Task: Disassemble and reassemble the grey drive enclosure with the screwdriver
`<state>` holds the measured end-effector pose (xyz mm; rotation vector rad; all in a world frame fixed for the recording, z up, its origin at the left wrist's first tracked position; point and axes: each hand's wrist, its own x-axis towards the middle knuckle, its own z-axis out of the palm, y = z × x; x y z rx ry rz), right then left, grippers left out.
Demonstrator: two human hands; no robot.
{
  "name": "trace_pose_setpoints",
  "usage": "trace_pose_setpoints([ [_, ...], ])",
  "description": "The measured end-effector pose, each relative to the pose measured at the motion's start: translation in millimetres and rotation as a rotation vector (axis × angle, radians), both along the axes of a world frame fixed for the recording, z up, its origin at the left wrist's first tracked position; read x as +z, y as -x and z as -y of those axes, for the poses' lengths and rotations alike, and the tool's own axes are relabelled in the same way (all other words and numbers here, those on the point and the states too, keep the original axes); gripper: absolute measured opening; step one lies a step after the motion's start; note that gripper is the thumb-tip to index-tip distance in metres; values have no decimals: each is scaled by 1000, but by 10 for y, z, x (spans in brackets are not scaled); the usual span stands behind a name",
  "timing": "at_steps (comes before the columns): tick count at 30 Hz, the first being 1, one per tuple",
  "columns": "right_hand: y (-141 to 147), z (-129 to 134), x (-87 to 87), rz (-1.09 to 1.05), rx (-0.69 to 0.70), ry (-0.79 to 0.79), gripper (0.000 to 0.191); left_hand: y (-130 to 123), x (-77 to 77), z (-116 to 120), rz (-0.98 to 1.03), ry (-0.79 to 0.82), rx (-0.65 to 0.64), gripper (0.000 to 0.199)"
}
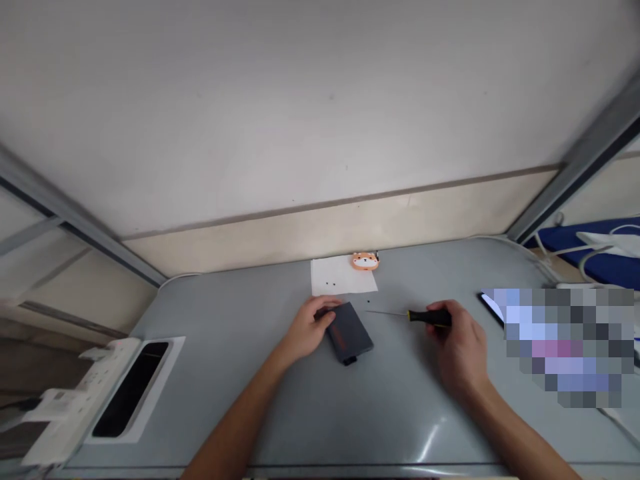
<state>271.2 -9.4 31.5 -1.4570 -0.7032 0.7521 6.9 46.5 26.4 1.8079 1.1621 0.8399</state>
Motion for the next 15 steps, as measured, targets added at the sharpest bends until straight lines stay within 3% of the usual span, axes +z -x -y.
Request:
trace_pose_setpoints([
  [5,48,-146,155,46,80,54,47,45,0,17,-49,-63,11,34],
  [15,231,-147,8,225,383,13,65,43,37,46,-107,-129,15,31],
])
